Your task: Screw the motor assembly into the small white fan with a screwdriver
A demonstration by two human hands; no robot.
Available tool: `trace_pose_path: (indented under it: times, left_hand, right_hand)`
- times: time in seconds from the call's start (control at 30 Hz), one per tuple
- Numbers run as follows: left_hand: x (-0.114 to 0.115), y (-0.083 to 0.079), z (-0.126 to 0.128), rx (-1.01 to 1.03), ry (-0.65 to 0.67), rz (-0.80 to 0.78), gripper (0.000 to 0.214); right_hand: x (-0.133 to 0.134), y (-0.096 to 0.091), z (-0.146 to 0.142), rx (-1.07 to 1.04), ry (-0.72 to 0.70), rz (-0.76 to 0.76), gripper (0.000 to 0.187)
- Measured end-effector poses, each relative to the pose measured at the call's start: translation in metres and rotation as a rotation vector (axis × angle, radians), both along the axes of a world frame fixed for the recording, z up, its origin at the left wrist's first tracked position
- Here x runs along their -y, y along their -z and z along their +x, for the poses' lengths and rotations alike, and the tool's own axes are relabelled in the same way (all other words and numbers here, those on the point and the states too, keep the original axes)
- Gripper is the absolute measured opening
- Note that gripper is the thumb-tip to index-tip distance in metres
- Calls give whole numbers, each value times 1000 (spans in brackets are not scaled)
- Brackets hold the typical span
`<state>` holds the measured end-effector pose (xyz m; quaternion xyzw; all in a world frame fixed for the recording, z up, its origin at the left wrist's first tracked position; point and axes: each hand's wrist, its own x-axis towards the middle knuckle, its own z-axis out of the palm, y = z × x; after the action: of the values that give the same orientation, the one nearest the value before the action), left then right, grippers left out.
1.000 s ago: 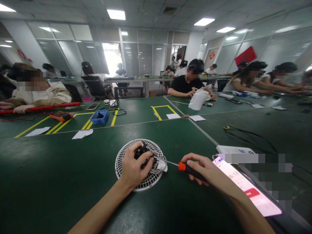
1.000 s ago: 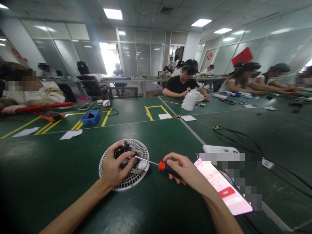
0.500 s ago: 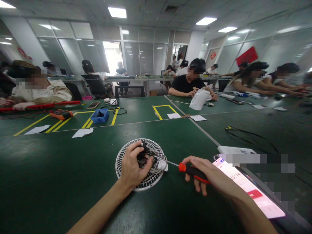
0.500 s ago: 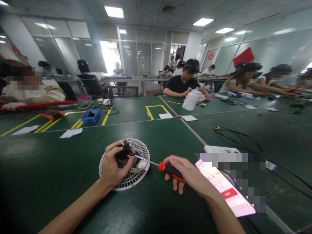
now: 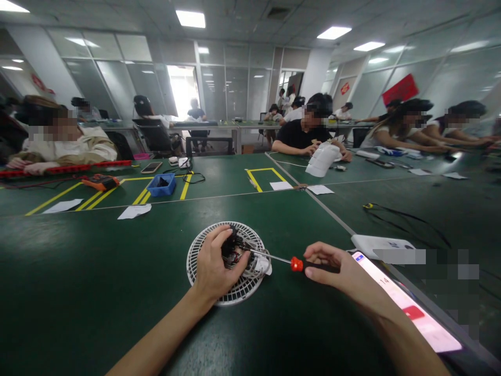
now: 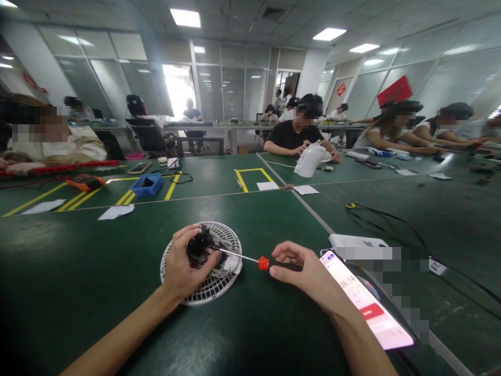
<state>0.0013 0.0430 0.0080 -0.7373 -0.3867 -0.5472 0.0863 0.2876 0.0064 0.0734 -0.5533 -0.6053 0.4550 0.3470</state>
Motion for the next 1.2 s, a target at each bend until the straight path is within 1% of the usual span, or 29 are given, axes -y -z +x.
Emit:
trace_pose_path:
  times: [0.07, 0.17, 0.23, 0.37, 0.5, 0.63, 0.8, 0.87, 0.9, 1.03, 1.1, 1.2]
  left_hand:
    - [0, 0, 0, -1, -6, 4, 67]
    - [0, 0, 0, -3, -26, 16, 66]
    - [0, 1, 0, -6, -33, 15, 66]
    - [0, 2, 0, -15, -36, -1, 66]
    - [-1, 3, -1, -14, -38, 6, 66]
    - [0, 2, 0, -15, -45, 9, 65]
    - [0, 2, 0, -19, -45, 1, 65]
    - [0, 2, 0, -17, -50, -4, 65]
    - [0, 2, 0, -16, -53, -5, 64]
    - [1, 0, 0, -13, -54, 0, 62]
    - [1, -1, 0, -15, -56, 7, 62]
    - [1, 1, 0, -26, -60, 3, 61]
  right_hand:
    - [1, 1, -3, -29, -15, -28, 43]
    - [3, 6, -5, -94, -42, -203, 48]
    - [4, 8, -5, -101, -55, -282, 50]
    - [4, 10, -3, -81, -51, -251, 49]
    - [3, 8, -2, -122, -50, -219, 52]
    - [2, 7, 0, -153, -23, -144, 51]
    - [2, 8, 0, -136, 2, -53, 46]
    - [3, 9, -2, -135, -16, -70, 43]
    - [3, 10, -3, -138, -27, -103, 42]
    - [4, 9, -8, -131, -78, -280, 49]
    - [5, 8, -8, -119, -86, -291, 48]
    - [4, 6, -6, -111, -68, -245, 48]
